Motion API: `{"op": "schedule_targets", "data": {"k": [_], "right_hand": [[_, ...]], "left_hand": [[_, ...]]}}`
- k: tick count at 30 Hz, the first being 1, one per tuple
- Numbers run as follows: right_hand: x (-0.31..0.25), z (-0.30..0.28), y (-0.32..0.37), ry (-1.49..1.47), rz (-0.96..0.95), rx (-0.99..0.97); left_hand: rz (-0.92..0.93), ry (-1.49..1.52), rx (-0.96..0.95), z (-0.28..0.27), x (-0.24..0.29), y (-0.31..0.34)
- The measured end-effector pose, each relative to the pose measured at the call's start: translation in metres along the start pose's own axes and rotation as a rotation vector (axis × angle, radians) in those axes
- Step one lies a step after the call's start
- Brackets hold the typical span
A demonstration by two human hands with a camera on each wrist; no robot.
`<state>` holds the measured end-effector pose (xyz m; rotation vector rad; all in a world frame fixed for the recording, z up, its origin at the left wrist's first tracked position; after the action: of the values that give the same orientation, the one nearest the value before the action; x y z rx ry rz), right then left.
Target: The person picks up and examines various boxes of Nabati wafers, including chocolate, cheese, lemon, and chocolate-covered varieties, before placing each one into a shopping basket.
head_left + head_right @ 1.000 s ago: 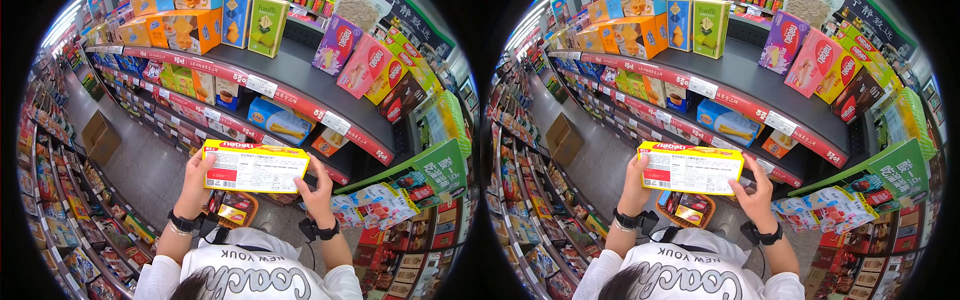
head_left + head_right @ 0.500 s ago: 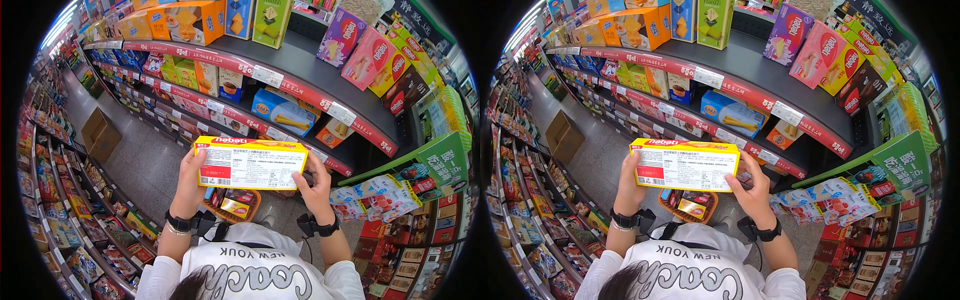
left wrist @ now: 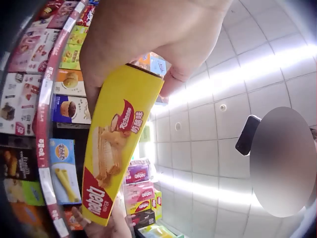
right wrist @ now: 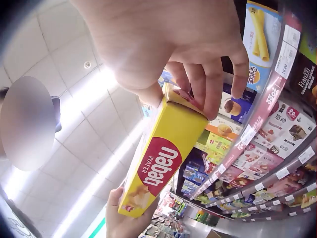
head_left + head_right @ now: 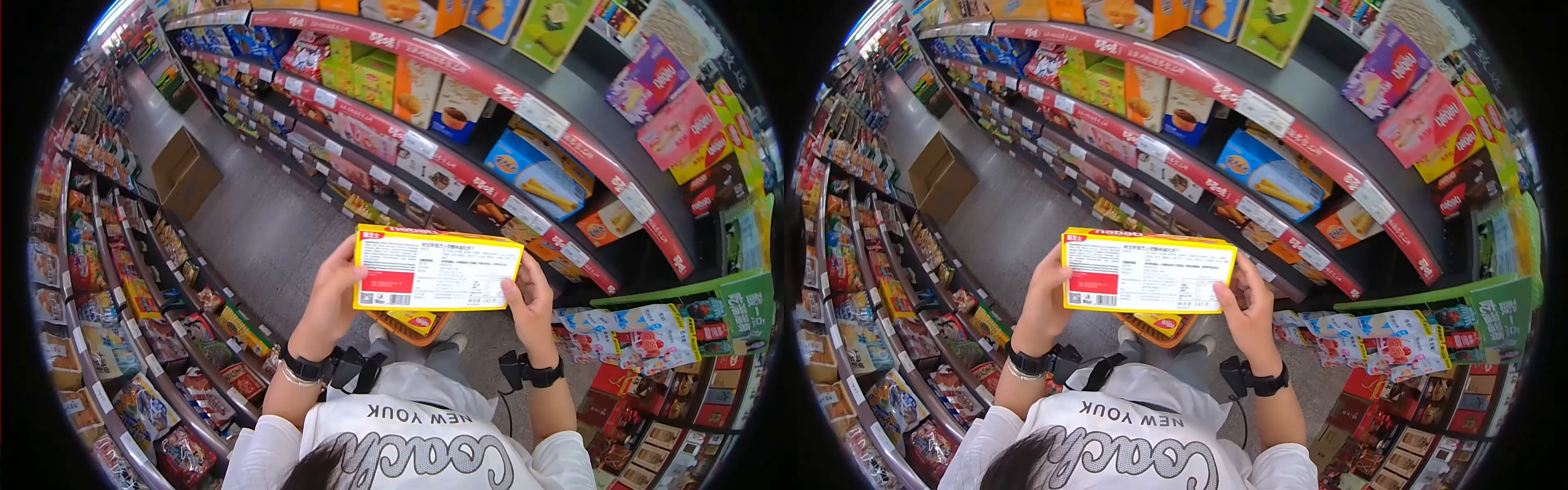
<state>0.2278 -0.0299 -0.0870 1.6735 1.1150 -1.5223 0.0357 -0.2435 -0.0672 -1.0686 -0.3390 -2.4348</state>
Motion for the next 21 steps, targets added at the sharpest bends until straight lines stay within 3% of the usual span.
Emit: {"op": "schedule_targets", "data": {"k": [8, 10, 12, 15, 18, 21], "right_hand": [[0.022, 0.049, -0.008, -0.069, 0.096, 0.034], [0.026, 0.054, -0.012, -0.008, 0.136, -0.044], [0.028, 0.056, -0.015, 0.129, 0.167, -0.185], [0.037, 0.078, -0.014, 0.398, 0.069, -0.211], [0.06, 0.099, -0.011, 0.585, -0.113, -0.387], [0.091, 0.113, -0.001, 0.642, -0.18, -0.55]], "left_hand": [[-0.083, -0.041, 0.011, -0.052, 0.009, 0.016], [-0.119, -0.048, 0.043, -0.073, 0.0, 0.015], [-0.167, -0.068, 0.054, -0.107, -0.021, 0.013], [-0.287, 0.107, -0.03, -0.159, -0.072, 0.017], [-0.381, 0.338, 0.103, -0.198, -0.13, 0.031], [-0.49, 0.328, 0.253, -0.226, -0.184, 0.054]]}}
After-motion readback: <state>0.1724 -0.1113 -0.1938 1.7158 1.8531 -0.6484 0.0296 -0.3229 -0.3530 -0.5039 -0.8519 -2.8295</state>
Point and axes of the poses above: each hand's wrist, its own y-axis away from the middle knuckle, its own z-axis out of the palm, x = y × z, the point moved 1 cm from there along -y, towards the middle knuckle, and after that the axes turned 11 degrees about -x, right-handed, at the moved point
